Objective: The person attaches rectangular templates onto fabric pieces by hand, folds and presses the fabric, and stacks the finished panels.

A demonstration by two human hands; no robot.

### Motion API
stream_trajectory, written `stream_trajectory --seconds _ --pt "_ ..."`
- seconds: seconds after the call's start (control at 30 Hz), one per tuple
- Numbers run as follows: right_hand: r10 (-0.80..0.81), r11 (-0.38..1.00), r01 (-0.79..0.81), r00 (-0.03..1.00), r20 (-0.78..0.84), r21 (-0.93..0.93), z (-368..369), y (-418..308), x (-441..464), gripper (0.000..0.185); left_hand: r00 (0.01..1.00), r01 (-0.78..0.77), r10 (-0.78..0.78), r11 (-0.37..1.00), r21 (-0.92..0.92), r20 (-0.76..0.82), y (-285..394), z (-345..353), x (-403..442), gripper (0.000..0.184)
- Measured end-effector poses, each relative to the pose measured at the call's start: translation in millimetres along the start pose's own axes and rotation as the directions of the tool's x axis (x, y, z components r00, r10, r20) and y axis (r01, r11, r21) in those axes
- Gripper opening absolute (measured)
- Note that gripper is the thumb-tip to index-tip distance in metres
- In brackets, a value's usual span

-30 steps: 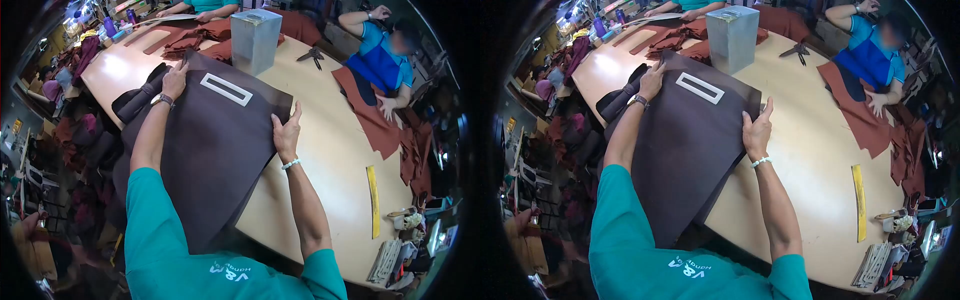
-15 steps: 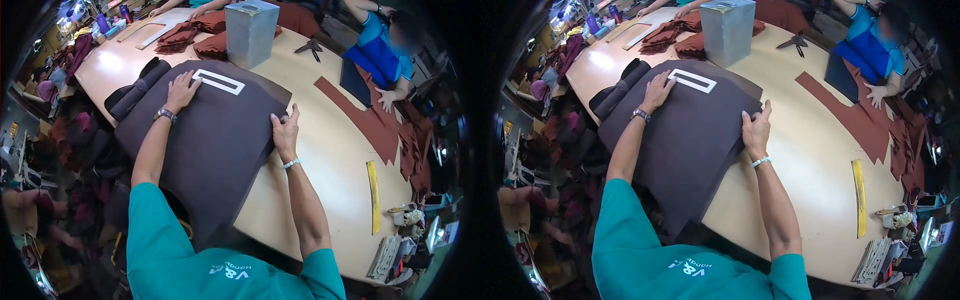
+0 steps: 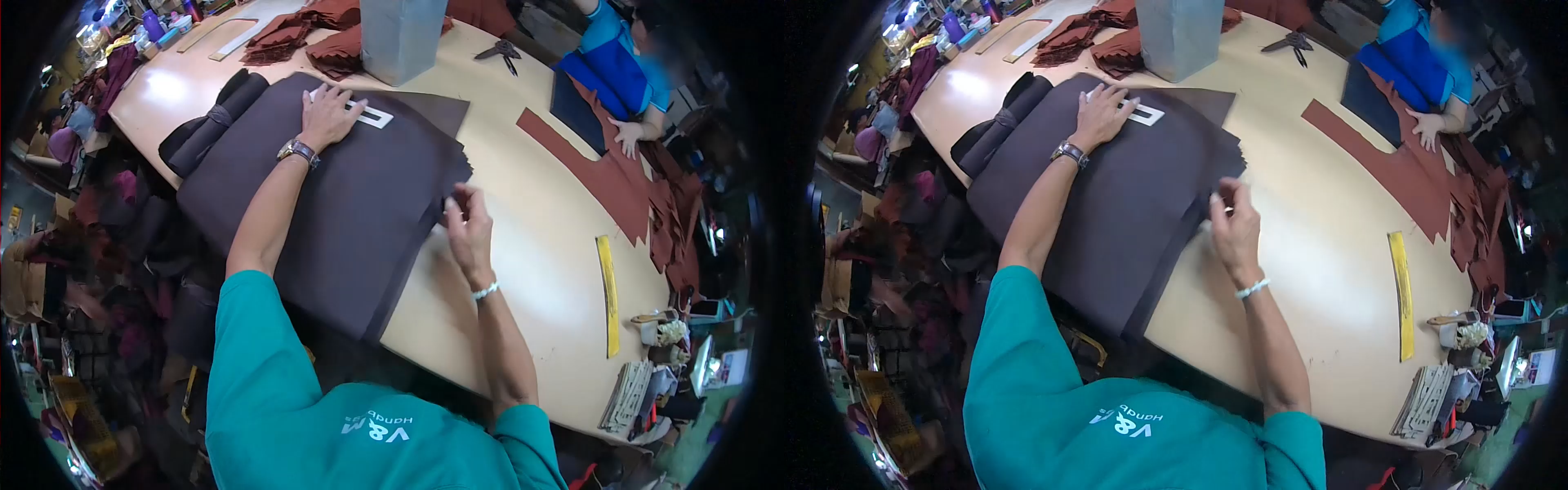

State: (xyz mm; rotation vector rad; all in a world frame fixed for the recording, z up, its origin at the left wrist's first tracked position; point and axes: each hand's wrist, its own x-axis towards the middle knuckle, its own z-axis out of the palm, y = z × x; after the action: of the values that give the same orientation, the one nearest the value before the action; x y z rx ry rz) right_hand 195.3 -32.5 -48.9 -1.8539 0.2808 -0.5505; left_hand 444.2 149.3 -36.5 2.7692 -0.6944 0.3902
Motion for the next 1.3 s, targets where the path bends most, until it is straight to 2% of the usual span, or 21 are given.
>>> stream_trajectory --seconds 0.03,0.07,0.1,0.2,0.3,0.37,0.4,0.5,0.6,0.7,0.83,0.87,0.97,1.03,1.1,1.2,1.3 --pt "-0.035 0.99 0.04 0.998 0.044 -0.133 -3.6 -9.2 -13.1 0.022 0.999 0.006 -0.009 0.998 0.058 0.049 2.1 0.1 0.2 0.061" --pt "-0.245 0.918 0.253 0.967 0.066 -0.304 -4.2 -1.3 -20.5 0.023 0.998 0.005 -0.008 0.999 0.051 0.063 3.6 -2.4 -1.1 0.059" --pt "-0.436 0.774 0.444 0.891 0.128 -0.452 -2.2 6.2 -24.8 0.025 0.999 -0.007 0.006 0.999 0.044 0.036 2.1 0.5 -2.0 0.06" --pt "-0.59 0.613 0.608 0.777 0.22 -0.504 10.8 -5.1 -25.3 0.028 0.999 -0.032 0.033 0.999 0.035 -0.039 -6.6 12.1 -2.1 0.06" --pt "-0.583 0.604 0.606 0.779 0.231 -0.518 21.1 -11.2 -17.9 0.022 0.997 -0.032 0.034 0.999 0.022 -0.065 -7.4 15.7 -0.4 0.061" --pt "-0.532 0.579 0.616 0.782 0.325 -0.534 29.4 -4.5 -12.7 0.021 0.998 -0.022 0.023 1.0 0.018 -0.053 -6.9 16.8 0.5 0.061" --pt "-0.501 0.567 0.619 0.783 0.369 -0.544 32.9 -2.9 -11.1 0.02 1.0 -0.006 0.007 0.997 0.075 -0.013 -5.5 14.3 0.1 0.059" --pt "-0.463 0.551 0.587 0.807 0.368 -0.594 40.0 -7.3 -10.6 0.024 1.0 0.011 -0.012 0.997 0.074 0.012 -2.3 11.2 0.0 0.058" --pt "-0.401 0.584 0.529 0.848 0.347 -0.616 36.8 -23.3 -10.5 0.018 1.0 0.021 -0.02 0.998 0.053 -0.004 -0.8 10.3 -1.5 0.057" --pt "-0.48 0.583 0.568 0.818 0.317 -0.582 26.1 -16.3 -1.3 0.016 0.999 0.016 -0.014 0.999 0.051 -0.039 -2.7 13.7 -1.5 0.057" --pt "-0.405 0.706 0.424 0.899 0.168 -0.568 -11.9 -14.9 -17.6 0.013 0.995 0.002 -0.003 1.0 -0.007 -0.098 -4.3 17.1 -3.7 0.057" --pt "-0.398 0.724 0.393 0.909 0.122 -0.567 -25.7 -13.6 -23.6 0.012 0.985 -0.011 0.003 0.999 -0.05 -0.173 -5.1 20.7 -4.8 0.055" --pt "-0.325 0.78 0.27 0.946 0.003 -0.565 -62.8 -13.6 -39.1 0.013 0.989 -0.016 0.008 0.998 -0.055 -0.15 -2.8 13.4 -8.5 0.056" --pt "-0.353 0.785 0.263 0.934 -0.058 -0.561 -77.2 -23.1 -43.5 0.012 0.984 -0.032 0.019 0.997 -0.071 -0.179 -2.1 12.7 -9.9 0.057" --pt "-0.381 0.801 0.277 0.92 -0.095 -0.531 -81.6 -37.1 -42.0 0.013 0.977 -0.052 0.034 0.995 -0.081 -0.209 -1.1 12.4 -11.5 0.058" --pt "-0.479 0.791 0.383 0.873 -0.095 -0.476 -64.7 -63.2 -35.6 0.016 0.978 -0.047 0.035 0.998 -0.053 -0.203 0.4 14.9 -10.1 0.062" --pt "-0.593 0.667 0.536 0.802 0.066 -0.518 -32.0 -83.8 -28.5 0.022 0.994 -0.046 0.045 0.999 -0.008 -0.104 0.3 7.2 -7.7 0.063"
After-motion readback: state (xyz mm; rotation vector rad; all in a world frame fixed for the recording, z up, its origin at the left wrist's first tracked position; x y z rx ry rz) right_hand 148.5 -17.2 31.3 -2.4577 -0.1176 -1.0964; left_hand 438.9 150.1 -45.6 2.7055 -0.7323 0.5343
